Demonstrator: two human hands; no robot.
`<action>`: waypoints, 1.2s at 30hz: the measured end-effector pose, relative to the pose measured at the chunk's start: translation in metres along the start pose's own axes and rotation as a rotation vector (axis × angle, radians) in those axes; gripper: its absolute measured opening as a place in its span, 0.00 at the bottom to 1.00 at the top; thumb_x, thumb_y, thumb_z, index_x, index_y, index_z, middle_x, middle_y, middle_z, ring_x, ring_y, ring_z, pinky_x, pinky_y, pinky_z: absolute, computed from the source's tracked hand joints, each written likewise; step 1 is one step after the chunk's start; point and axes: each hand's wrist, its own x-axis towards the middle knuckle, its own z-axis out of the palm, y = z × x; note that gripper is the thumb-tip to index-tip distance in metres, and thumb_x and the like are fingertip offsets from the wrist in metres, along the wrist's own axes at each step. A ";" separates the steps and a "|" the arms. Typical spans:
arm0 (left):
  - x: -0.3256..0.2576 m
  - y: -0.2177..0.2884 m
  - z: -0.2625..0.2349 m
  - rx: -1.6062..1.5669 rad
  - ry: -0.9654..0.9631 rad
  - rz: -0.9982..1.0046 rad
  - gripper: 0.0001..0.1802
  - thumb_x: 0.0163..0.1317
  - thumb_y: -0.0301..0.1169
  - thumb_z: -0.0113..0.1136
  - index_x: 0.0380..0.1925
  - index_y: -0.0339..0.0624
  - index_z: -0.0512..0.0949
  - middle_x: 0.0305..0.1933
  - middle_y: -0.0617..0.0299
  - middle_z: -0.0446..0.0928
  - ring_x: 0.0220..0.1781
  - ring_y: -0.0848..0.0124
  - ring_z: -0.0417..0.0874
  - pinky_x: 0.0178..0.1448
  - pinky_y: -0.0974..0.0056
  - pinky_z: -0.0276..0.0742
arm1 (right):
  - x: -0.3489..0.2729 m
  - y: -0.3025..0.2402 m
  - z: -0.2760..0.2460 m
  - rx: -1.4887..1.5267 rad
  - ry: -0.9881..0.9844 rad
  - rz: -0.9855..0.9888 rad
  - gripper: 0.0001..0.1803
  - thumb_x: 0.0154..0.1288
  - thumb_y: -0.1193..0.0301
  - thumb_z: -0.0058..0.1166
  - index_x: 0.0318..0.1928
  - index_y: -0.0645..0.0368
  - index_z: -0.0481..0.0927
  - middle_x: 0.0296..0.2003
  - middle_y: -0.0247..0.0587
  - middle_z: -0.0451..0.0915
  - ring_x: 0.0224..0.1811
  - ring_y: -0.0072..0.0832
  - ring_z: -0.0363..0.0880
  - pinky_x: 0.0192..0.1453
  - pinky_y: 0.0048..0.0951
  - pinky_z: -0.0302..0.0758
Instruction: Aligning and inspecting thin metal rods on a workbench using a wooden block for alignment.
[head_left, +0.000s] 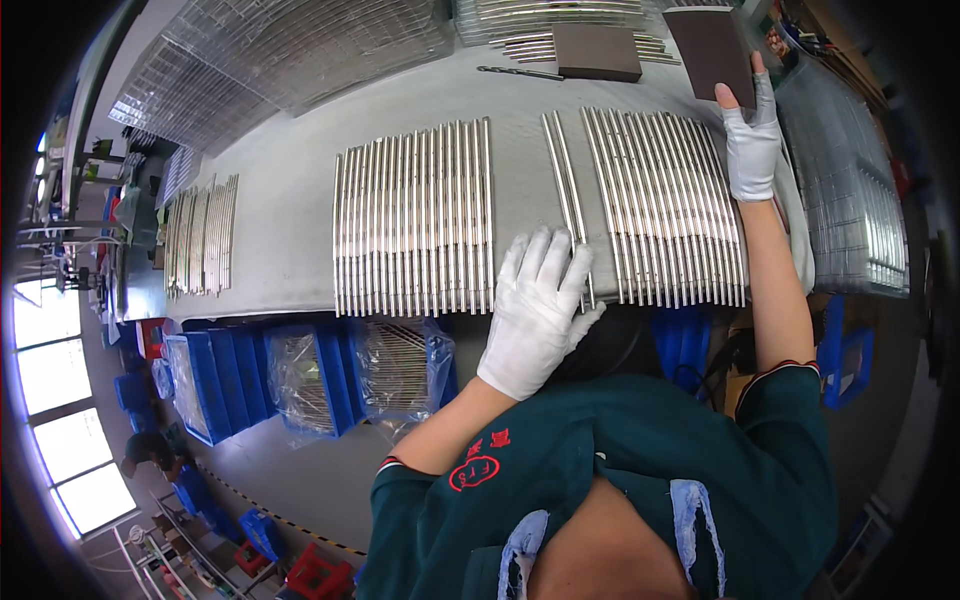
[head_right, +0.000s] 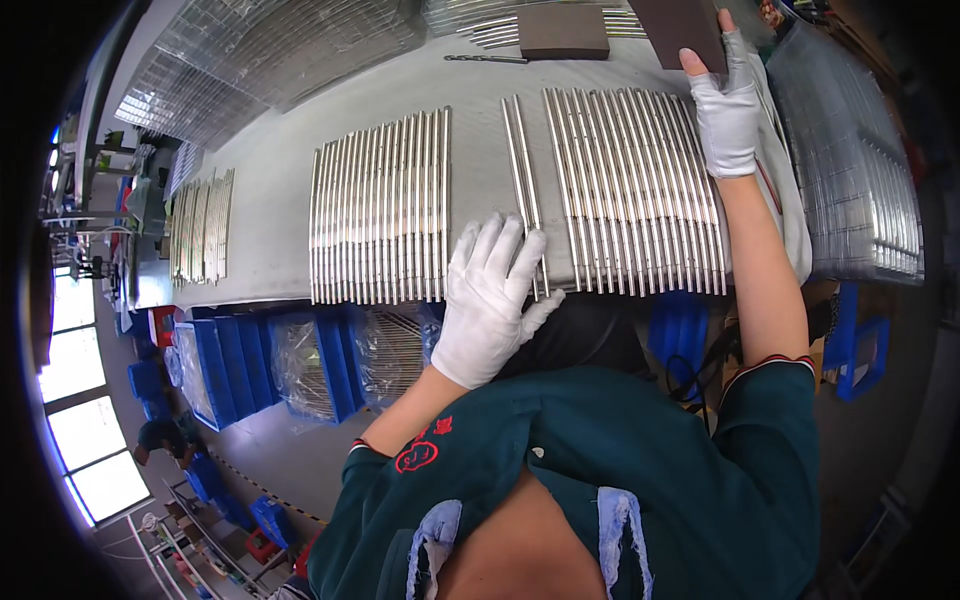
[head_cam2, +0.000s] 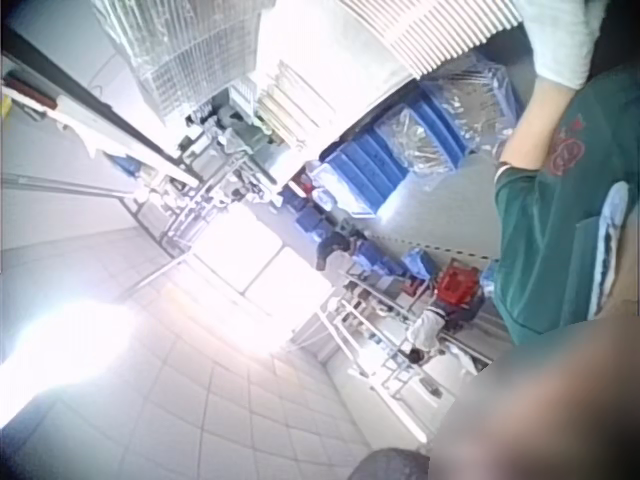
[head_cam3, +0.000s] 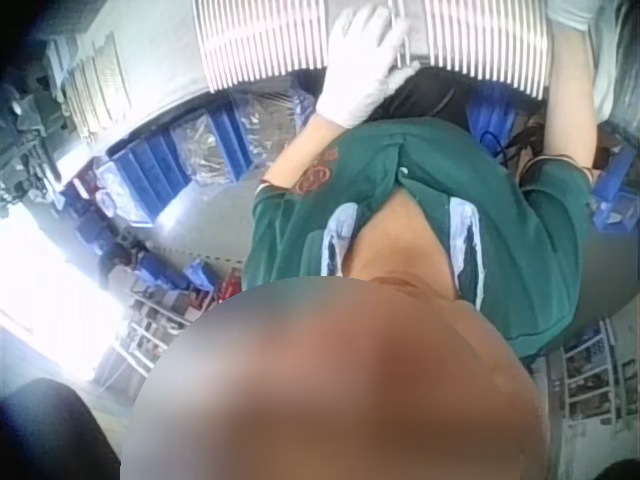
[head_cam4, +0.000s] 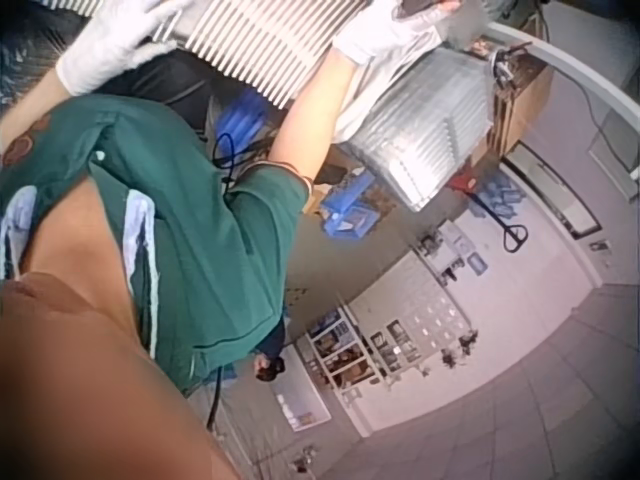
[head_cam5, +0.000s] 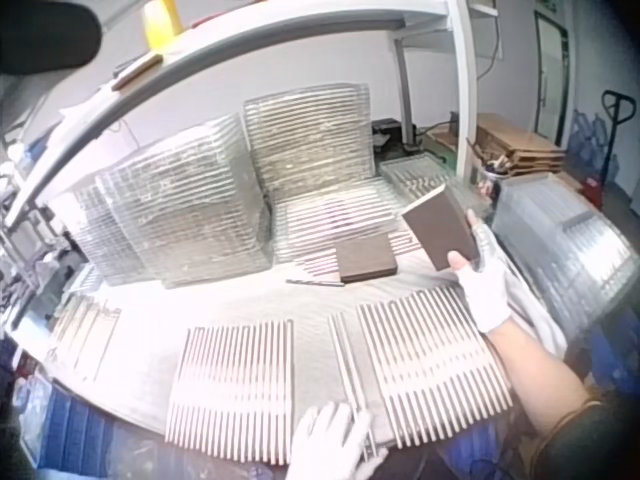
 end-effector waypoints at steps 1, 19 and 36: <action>0.000 0.002 -0.002 0.003 0.004 -0.020 0.42 0.46 0.36 0.76 0.63 0.42 0.68 0.61 0.43 0.69 0.65 0.45 0.71 0.70 0.41 0.63 | 0.000 -0.001 0.000 0.003 0.002 -0.003 0.35 0.69 0.70 0.63 0.73 0.54 0.64 0.67 0.41 0.70 0.65 0.26 0.71 0.70 0.27 0.66; -0.003 -0.001 -0.011 0.126 -0.134 0.034 0.38 0.54 0.41 0.71 0.65 0.44 0.69 0.64 0.51 0.71 0.68 0.57 0.71 0.75 0.41 0.56 | -0.002 -0.014 0.007 0.011 -0.015 -0.004 0.35 0.69 0.70 0.62 0.73 0.54 0.64 0.66 0.41 0.71 0.63 0.26 0.72 0.67 0.27 0.69; -0.002 -0.002 -0.017 0.104 -0.150 0.025 0.39 0.53 0.40 0.71 0.64 0.42 0.69 0.65 0.49 0.71 0.68 0.55 0.71 0.74 0.41 0.55 | -0.001 -0.013 0.006 -0.028 0.003 -0.049 0.35 0.67 0.68 0.65 0.72 0.53 0.66 0.63 0.39 0.74 0.60 0.26 0.75 0.65 0.27 0.71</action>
